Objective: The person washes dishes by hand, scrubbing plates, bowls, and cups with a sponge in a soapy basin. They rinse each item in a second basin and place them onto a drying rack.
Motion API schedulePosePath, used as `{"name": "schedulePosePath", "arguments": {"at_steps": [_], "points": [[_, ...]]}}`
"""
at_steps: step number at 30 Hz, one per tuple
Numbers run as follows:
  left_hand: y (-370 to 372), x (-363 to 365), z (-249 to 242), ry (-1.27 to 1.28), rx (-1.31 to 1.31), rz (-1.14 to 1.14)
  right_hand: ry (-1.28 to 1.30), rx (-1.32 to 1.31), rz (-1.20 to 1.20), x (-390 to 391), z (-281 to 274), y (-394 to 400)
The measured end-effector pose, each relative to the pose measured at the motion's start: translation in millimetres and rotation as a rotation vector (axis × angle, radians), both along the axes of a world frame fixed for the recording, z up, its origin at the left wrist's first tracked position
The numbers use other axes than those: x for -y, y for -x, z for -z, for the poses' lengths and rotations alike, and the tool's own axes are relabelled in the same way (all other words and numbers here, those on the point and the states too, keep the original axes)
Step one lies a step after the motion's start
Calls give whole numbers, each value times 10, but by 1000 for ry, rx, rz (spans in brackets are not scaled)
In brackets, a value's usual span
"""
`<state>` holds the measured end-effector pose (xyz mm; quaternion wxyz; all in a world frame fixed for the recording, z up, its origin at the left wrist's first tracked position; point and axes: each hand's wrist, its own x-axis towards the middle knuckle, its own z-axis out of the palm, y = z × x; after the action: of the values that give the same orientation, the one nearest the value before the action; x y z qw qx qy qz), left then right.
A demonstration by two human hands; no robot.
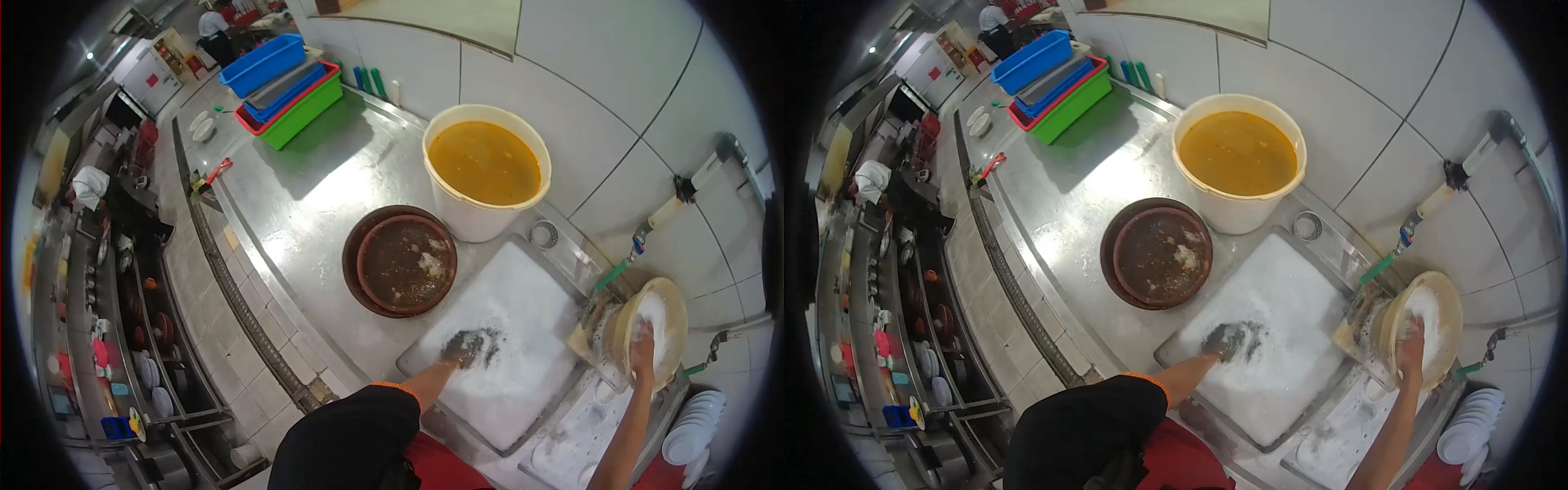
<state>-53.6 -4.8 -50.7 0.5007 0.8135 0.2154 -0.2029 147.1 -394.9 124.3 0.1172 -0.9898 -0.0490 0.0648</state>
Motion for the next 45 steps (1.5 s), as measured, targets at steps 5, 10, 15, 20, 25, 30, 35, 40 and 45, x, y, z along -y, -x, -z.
{"name": "schedulePosePath", "arguments": {"at_steps": [5, 10, 15, 20, 25, 30, 35, 40, 45], "points": [[-212, 389, 530, 38, 130, 325, -229, 255, 165, -71, -281, 88], [-512, 251, -147, 229, -124, 152, -631, 422, 268, 17, -306, 180], [-457, 145, -297, 140, 331, -53, -491, 409, 514, -244, -380, 342], [-274, -126, -296, 72, 330, 19, -627, 606, 647, -62, -1, 188], [-53, -301, -436, -50, 257, 264, -1142, 597, 460, -522, -316, 597], [61, -12, -767, 615, 414, -132, -1364, 115, 544, -1879, -21, 1617], [-167, 523, -142, 1135, 495, -342, -2178, -609, 468, -2663, 228, 2093], [-159, 284, -956, 1372, 358, -376, -2031, -304, 501, -2386, 582, 1895], [-229, 265, -1537, 1326, 53, -597, -1437, 33, 435, -2336, -55, 1990]]}}
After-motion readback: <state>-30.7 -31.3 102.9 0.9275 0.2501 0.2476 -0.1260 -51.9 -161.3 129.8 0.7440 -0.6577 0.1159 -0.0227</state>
